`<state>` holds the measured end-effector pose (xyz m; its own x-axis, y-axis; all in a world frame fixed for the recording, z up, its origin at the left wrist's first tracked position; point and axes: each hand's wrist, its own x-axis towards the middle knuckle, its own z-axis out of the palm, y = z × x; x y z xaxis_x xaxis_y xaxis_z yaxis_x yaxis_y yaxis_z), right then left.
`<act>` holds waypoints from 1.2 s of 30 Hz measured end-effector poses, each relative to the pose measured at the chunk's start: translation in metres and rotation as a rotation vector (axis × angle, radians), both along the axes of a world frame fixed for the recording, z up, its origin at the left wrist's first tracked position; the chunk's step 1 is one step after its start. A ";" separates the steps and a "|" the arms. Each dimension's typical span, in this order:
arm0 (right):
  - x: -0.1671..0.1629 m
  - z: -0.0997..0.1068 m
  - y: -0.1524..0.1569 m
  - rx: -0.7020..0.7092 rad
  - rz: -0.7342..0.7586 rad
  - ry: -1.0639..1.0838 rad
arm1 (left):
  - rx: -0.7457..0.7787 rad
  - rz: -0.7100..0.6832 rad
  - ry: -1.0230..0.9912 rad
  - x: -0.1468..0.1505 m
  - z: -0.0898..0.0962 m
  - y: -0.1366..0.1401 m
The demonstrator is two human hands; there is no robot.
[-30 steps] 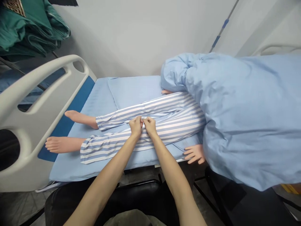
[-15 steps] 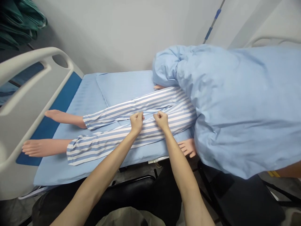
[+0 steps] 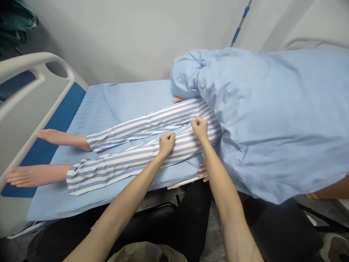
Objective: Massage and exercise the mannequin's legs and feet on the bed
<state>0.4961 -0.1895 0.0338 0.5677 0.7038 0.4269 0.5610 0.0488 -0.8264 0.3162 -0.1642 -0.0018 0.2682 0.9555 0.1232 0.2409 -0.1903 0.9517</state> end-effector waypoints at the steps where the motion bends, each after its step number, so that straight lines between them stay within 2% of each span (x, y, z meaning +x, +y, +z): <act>1: 0.006 -0.007 -0.001 -0.014 -0.043 -0.008 | 0.001 0.006 0.004 0.001 0.000 0.000; 6: 0.016 -0.032 -0.001 -0.056 -0.138 -0.100 | -0.047 -0.005 -0.035 0.003 0.000 0.000; 11: 0.016 -0.030 0.001 -0.126 -0.145 -0.144 | -0.094 -0.063 -0.094 -0.014 0.009 0.000; 15: 0.016 -0.030 -0.002 -0.135 -0.142 -0.158 | -0.054 0.012 -0.137 -0.067 0.019 0.007; 22: 0.023 -0.037 0.001 -0.161 -0.174 -0.219 | 0.054 0.367 -0.003 -0.225 0.034 0.035; 25: 0.020 -0.035 0.002 -0.199 -0.191 -0.260 | 0.070 0.451 0.041 -0.271 0.033 0.043; 28: 0.015 -0.031 0.000 -0.239 -0.211 -0.295 | 0.001 0.430 0.058 -0.296 0.022 0.046; 31: 0.014 -0.026 0.001 -0.318 -0.206 -0.317 | -0.028 0.443 0.089 -0.305 0.005 0.046; 34: 0.004 -0.019 0.008 -0.384 -0.160 -0.313 | -0.012 0.548 0.265 -0.304 -0.009 0.047; 36: -0.022 -0.010 0.016 -0.340 -0.128 -0.286 | -0.004 0.579 0.362 -0.302 -0.016 0.047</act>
<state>0.4744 -0.1730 0.0236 0.5521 0.7633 0.3355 0.7524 -0.2828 -0.5949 0.0139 -0.1169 -0.0174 -0.2627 0.9576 0.1181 0.6061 0.0685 0.7924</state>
